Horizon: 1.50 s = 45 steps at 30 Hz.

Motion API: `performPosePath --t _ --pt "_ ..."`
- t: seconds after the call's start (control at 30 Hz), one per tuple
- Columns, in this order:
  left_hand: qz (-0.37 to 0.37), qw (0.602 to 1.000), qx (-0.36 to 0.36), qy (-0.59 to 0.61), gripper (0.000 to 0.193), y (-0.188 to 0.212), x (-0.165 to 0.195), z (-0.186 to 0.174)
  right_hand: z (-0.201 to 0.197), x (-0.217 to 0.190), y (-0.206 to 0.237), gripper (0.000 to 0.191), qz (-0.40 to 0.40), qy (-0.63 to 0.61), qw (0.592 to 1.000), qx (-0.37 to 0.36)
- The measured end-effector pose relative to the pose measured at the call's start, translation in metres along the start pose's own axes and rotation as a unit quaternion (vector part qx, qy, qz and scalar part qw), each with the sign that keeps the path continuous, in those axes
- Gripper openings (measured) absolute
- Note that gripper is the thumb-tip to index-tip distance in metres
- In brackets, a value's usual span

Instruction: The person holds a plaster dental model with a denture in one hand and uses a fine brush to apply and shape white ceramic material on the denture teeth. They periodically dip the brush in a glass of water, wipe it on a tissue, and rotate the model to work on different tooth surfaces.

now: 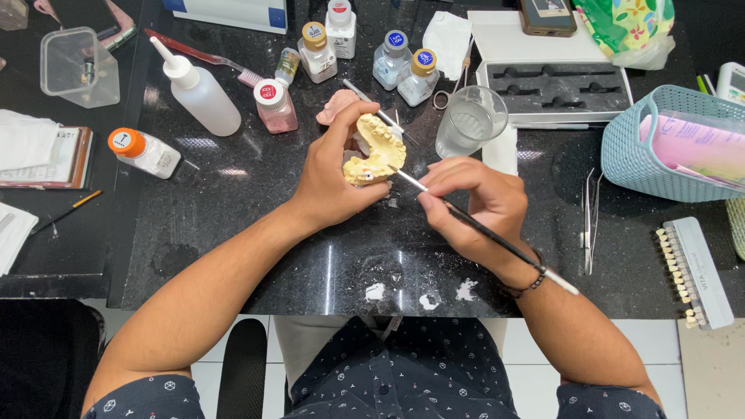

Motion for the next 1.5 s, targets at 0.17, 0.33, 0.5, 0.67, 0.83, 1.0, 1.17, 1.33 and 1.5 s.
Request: performPosePath --t 0.17,0.33,0.5,0.67,0.83,1.0,1.17,1.33,1.5 --pt "-0.036 0.998 -0.011 0.047 0.086 -0.013 -0.013 -0.007 0.014 0.002 -0.022 0.014 -0.030 0.078 0.995 -0.047" --pt "-0.040 0.993 -0.061 0.097 0.086 -0.021 -0.019 -0.014 0.014 0.005 -0.030 0.019 -0.039 0.081 0.995 -0.034" --pt "-0.142 0.929 -0.222 0.259 0.094 -0.023 -0.019 -0.015 0.003 0.002 -0.037 0.033 -0.087 0.137 0.985 -0.065" --pt "-0.142 0.876 -0.280 0.366 0.097 -0.022 -0.016 -0.009 0.000 -0.003 -0.039 0.049 -0.110 0.162 0.976 -0.094" --pt "-0.172 0.827 -0.215 0.491 0.091 -0.014 -0.004 0.006 -0.005 -0.009 -0.031 0.049 -0.108 0.186 0.976 -0.022" --pt "-0.168 0.839 -0.168 0.490 0.081 -0.011 0.000 0.026 -0.007 -0.013 -0.023 0.048 -0.106 0.210 0.972 0.013" --pt "-0.173 0.857 -0.132 0.468 0.086 -0.034 -0.028 -0.002 0.016 0.008 -0.053 0.046 -0.100 0.190 0.977 -0.012" --pt "-0.186 0.865 -0.131 0.447 0.083 -0.070 -0.040 0.018 -0.013 0.027 -0.078 0.040 -0.068 0.140 0.988 -0.012" --pt "-0.150 0.889 -0.113 0.417 0.081 -0.067 -0.034 0.022 -0.019 0.015 -0.069 0.037 -0.063 0.115 0.991 -0.035"
Point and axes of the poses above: each hand's wrist, its own y-axis away from the middle knuckle, its own z-axis out of the palm, x = y × z, the point moved 2 cm from there along -y, towards the middle knuckle, and after that the axes turned 2 degrees about y, right-handed, at the moved point
